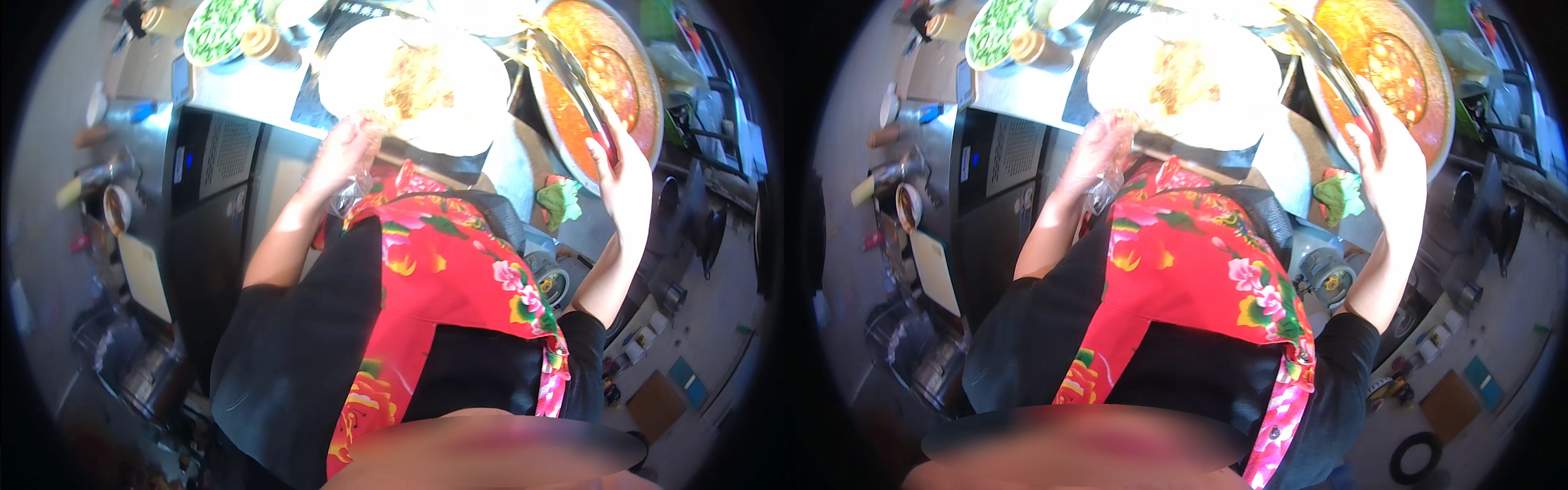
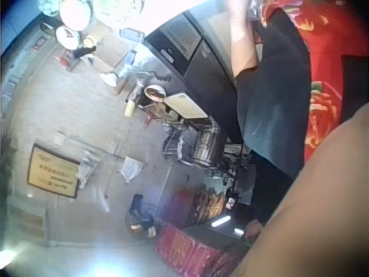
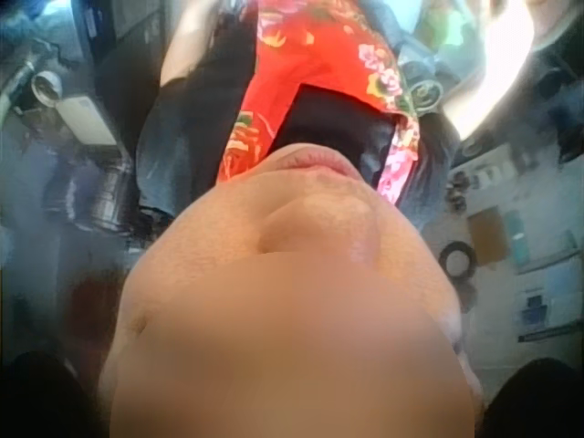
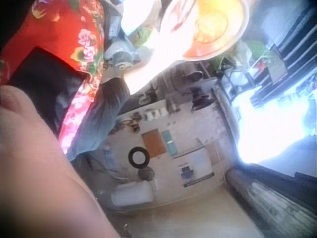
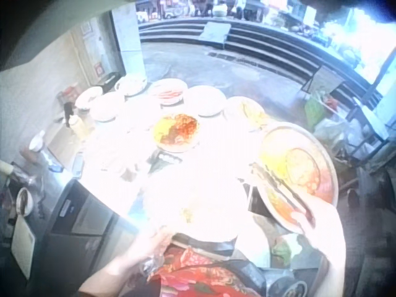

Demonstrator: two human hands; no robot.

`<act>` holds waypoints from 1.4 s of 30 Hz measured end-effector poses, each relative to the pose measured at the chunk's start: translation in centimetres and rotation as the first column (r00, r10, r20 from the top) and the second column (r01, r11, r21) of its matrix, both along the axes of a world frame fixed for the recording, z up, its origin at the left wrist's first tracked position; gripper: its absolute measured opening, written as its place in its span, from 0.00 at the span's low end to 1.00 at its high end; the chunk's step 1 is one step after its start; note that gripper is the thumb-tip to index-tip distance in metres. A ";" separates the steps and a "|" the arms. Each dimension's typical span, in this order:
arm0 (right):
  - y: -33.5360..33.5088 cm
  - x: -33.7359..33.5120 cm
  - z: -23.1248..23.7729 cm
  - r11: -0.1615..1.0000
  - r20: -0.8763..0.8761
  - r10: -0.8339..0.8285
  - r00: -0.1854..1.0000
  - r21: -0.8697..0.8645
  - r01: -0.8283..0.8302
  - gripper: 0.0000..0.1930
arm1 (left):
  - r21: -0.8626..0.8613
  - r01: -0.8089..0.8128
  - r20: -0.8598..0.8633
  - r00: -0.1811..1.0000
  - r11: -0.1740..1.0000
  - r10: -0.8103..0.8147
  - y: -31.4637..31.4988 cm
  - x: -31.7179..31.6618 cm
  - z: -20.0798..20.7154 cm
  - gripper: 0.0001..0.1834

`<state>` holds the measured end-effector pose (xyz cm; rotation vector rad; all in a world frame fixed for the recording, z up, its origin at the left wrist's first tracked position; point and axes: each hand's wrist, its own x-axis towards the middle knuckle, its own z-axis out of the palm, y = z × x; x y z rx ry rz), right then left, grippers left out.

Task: The person lays a thin sheet on a flat griddle, then uses tongs to place cooked meat and noodles from a large pot onto the sheet. They add chopped green onions and a red sauce, then fold the sheet to enclose the fillings.

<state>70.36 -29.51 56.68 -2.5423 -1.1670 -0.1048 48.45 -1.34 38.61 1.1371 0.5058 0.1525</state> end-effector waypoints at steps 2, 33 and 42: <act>-2.9 2.5 -0.8 0.980 0.065 -0.165 0.984 -0.100 0.171 0.25 | 0.123 0.215 -0.078 0.975 0.969 -0.207 -0.5 2.3 0.0 0.10; 17.4 18.5 -3.4 0.819 0.475 0.230 0.850 -0.566 0.094 0.24 | 0.062 0.299 0.060 0.951 0.952 -0.302 -2.6 -0.5 -0.3 0.18; 17.3 22.1 -6.3 0.809 0.324 0.082 0.943 -0.574 0.126 0.26 | -0.183 0.181 0.151 0.976 0.966 -0.155 -3.0 -0.6 -0.1 0.15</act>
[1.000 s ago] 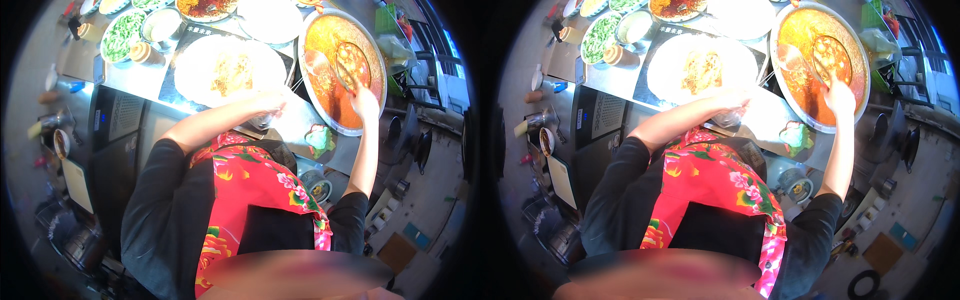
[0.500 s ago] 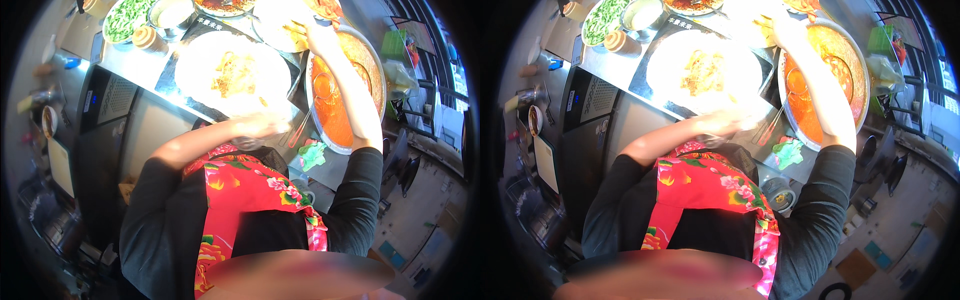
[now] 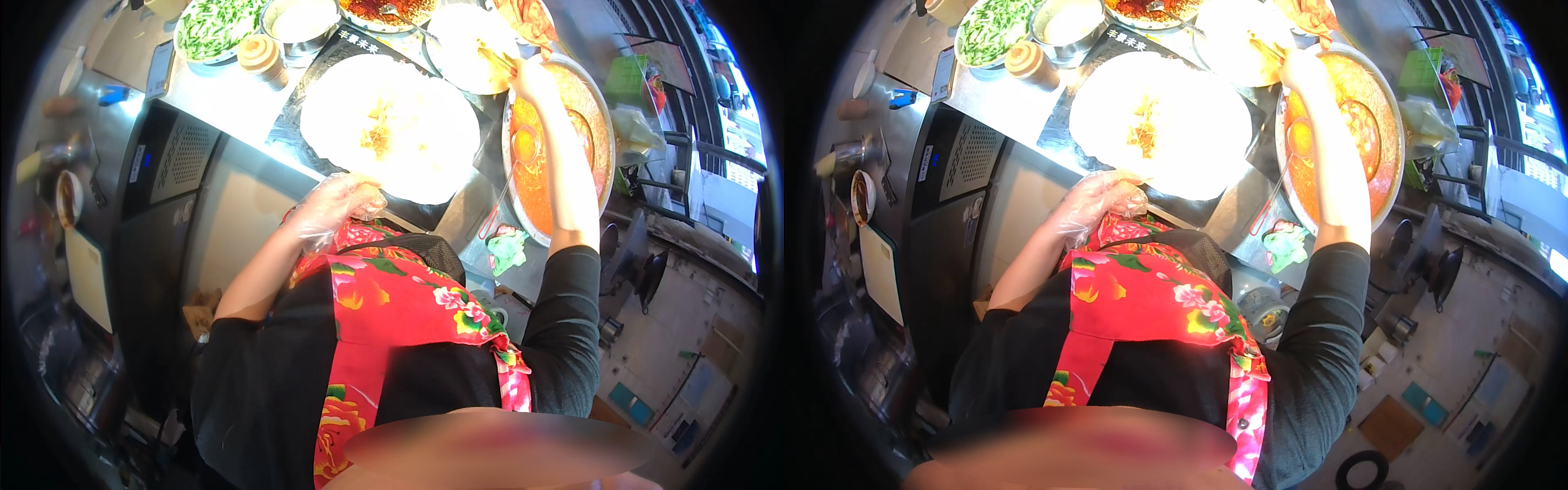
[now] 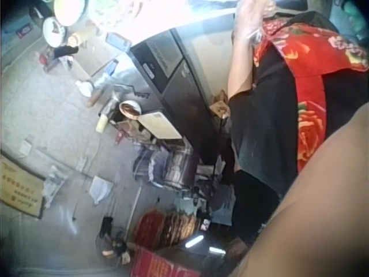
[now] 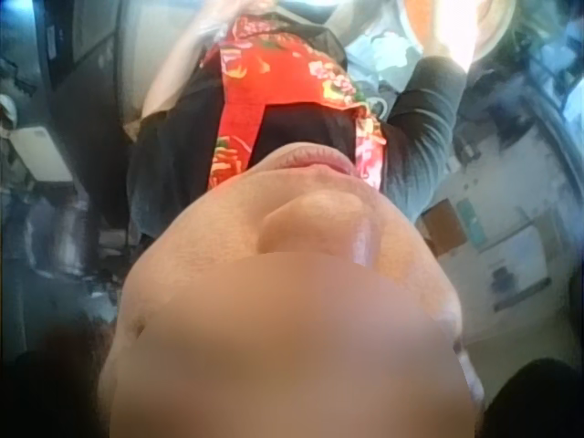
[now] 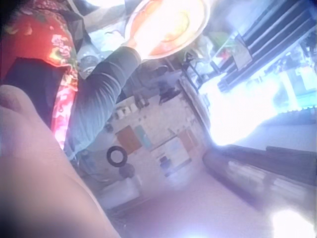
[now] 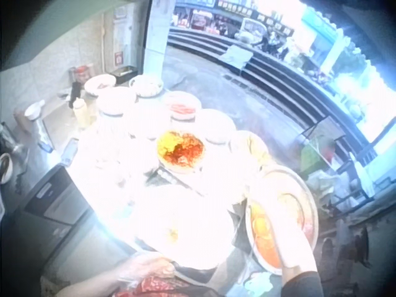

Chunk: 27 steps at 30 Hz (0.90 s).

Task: The person lays a thin sheet on a flat griddle, then uses tongs to place cooked meat and noodles from a large pot onto the sheet. They add chopped green onions and a red sauce, then fold the sheet to enclose the fillings.

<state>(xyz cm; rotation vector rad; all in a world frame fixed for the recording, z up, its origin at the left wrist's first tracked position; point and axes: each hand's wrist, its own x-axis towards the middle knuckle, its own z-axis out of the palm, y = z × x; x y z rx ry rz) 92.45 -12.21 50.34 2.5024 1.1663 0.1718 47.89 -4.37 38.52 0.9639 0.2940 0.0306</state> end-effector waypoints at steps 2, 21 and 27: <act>-1.8 0.1 0.6 0.998 0.003 -0.005 1.000 0.055 0.005 0.25 | 0.065 -0.006 0.086 0.996 0.998 0.000 0.3 0.1 -0.3 0.15; -10.5 -19.2 -2.7 0.932 -0.721 -0.028 0.693 0.231 0.278 0.33 | 0.106 0.059 -0.019 0.998 0.993 -0.057 4.7 3.5 -2.2 0.16; -12.9 -22.0 -2.3 0.945 -0.530 -0.074 0.845 0.233 0.229 0.31 | 0.006 0.072 -0.035 0.997 0.997 -0.072 3.7 2.0 -0.5 0.16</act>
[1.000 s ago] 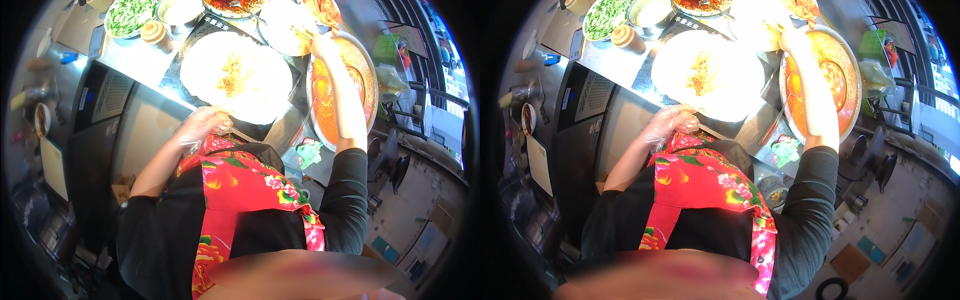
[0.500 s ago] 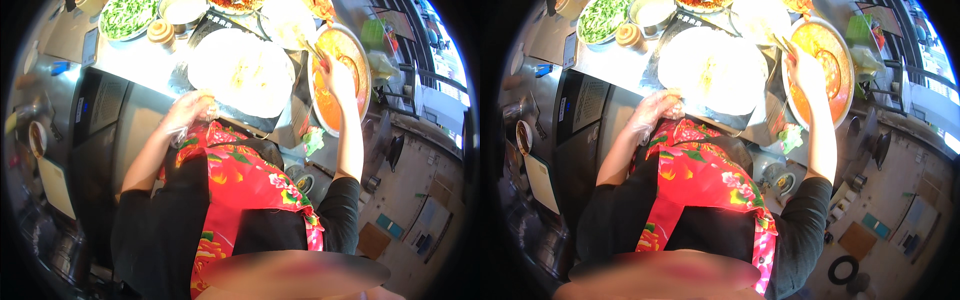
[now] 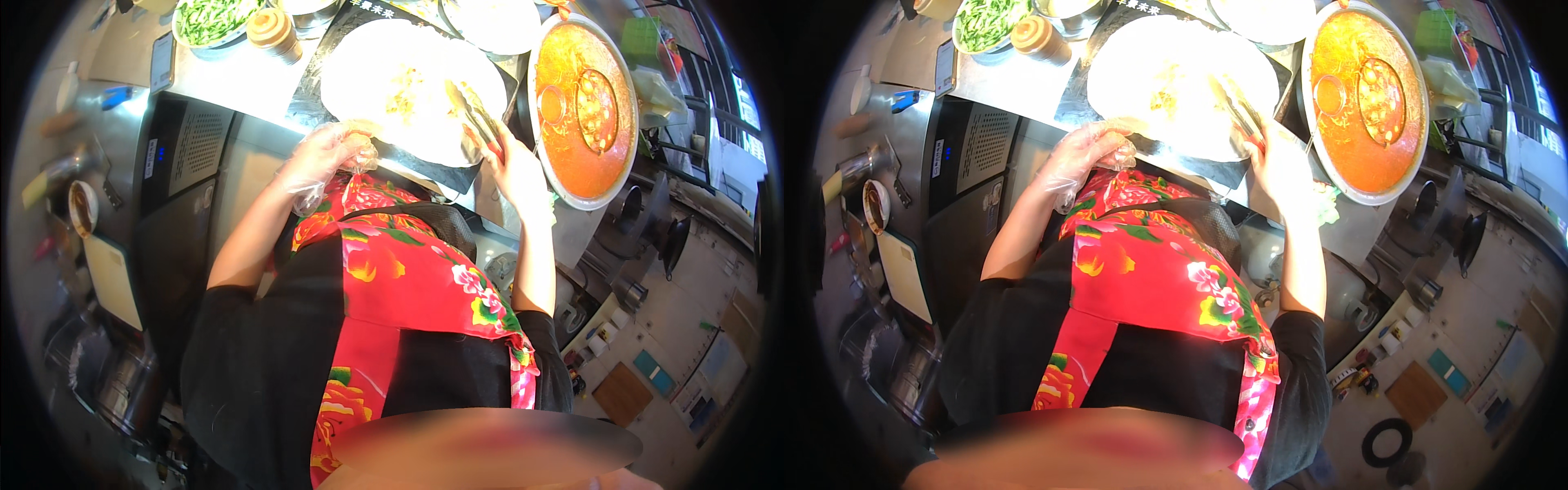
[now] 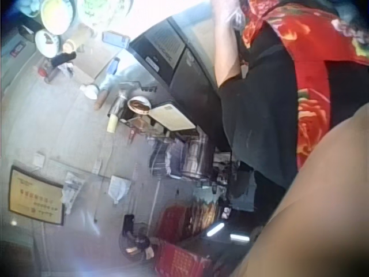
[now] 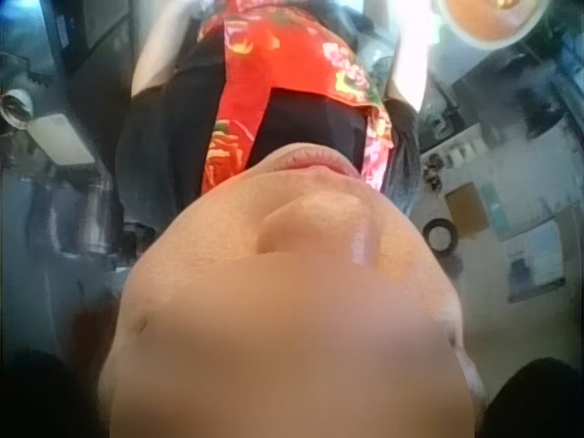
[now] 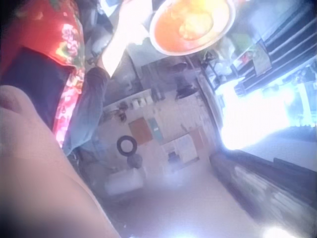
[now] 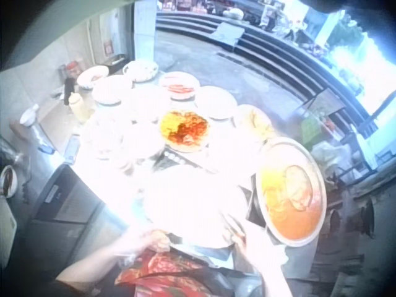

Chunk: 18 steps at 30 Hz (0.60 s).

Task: The person lays a thin sheet on a flat griddle, then uses tongs to place cooked meat and noodles from a large pot onto the sheet. They add chopped green onions and a red sauce, then fold the sheet to enclose the fillings.

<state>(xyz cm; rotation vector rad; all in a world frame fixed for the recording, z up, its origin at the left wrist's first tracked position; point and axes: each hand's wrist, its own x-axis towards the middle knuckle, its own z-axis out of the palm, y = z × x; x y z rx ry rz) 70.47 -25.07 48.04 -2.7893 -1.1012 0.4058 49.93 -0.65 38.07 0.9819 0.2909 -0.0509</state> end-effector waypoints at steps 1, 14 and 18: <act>-0.2 -0.5 -0.2 0.999 0.026 -0.023 0.999 -0.033 0.024 0.31 | 0.034 -0.005 -0.030 1.000 0.999 0.006 -0.3 -0.4 0.5 0.16; 0.0 1.9 5.0 0.970 0.163 0.229 0.960 -0.118 -0.212 0.30 | -0.073 -0.207 -0.017 0.978 0.976 0.206 -0.3 -3.6 2.3 0.15; 6.6 5.1 9.4 0.955 0.284 0.253 0.925 0.076 -0.285 0.28 | -0.031 -0.147 0.005 0.989 0.989 0.147 1.5 -3.4 2.4 0.19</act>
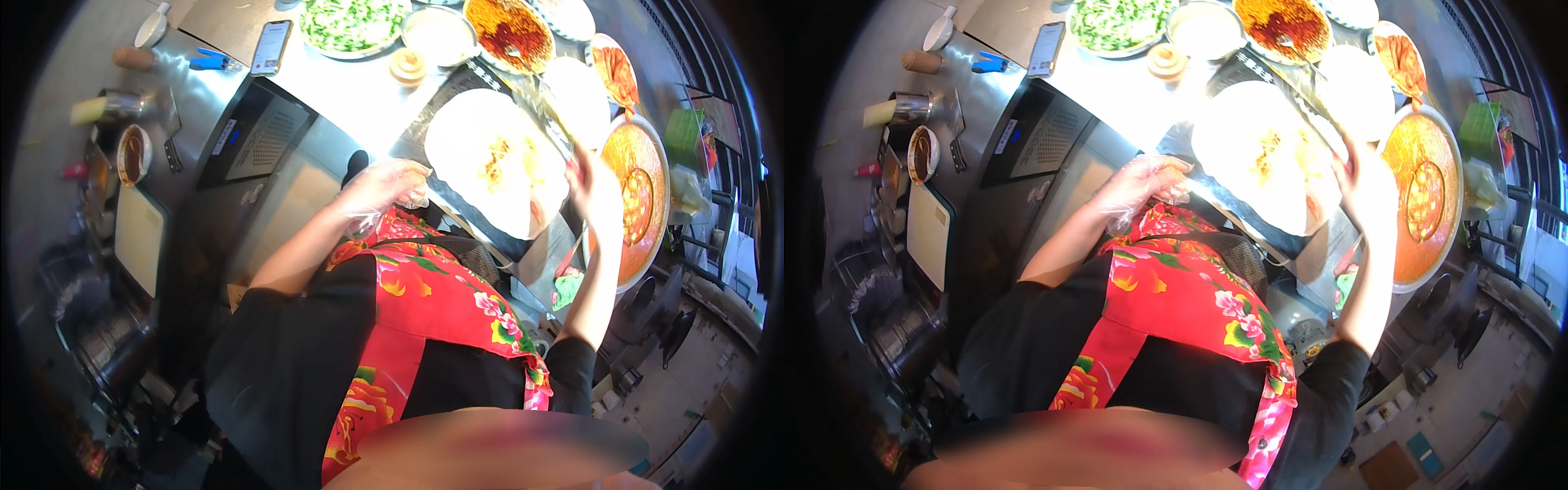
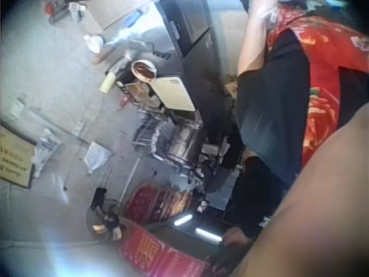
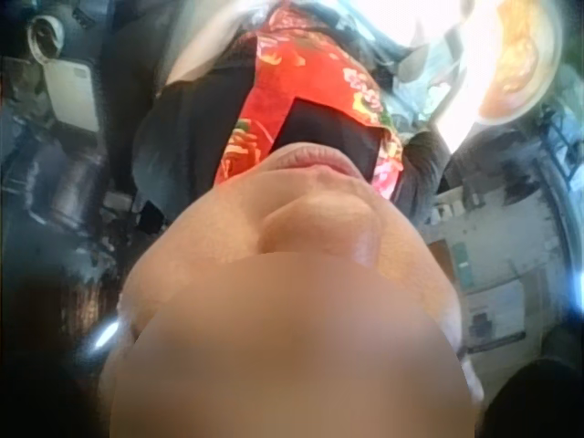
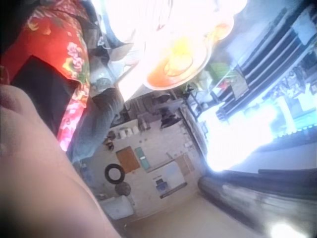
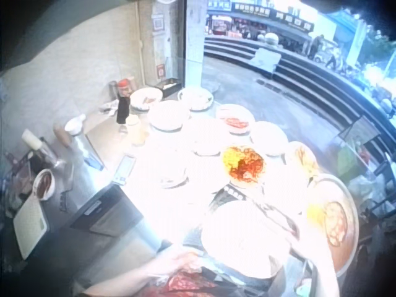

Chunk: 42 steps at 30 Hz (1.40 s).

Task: The person lays a thin sheet on a flat griddle, then uses tongs to place cooked meat and noodles from a large pot onto the sheet. They add chopped green onions and a red sauce, then fold the sheet to enclose the fillings.

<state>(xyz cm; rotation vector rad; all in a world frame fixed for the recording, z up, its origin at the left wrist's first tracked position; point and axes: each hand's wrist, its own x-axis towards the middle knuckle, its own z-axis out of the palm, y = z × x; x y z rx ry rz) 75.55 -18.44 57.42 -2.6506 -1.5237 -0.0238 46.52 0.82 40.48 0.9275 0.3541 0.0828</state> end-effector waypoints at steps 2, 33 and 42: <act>6.0 2.8 1.5 0.952 0.202 0.255 0.946 0.119 -0.282 0.25 | -0.027 -0.020 -0.044 0.999 0.999 0.019 0.7 0.3 0.7 0.18; 9.7 13.5 -0.4 0.973 0.118 -0.087 0.989 0.224 0.059 0.30 | 0.210 -0.085 0.017 0.996 0.974 0.083 5.8 -0.2 1.9 0.18; -10.3 -3.8 -6.0 0.814 -0.255 -0.582 0.772 -0.181 0.553 0.27 | 0.344 0.169 0.005 0.983 0.924 -0.181 4.8 3.7 -2.2 0.18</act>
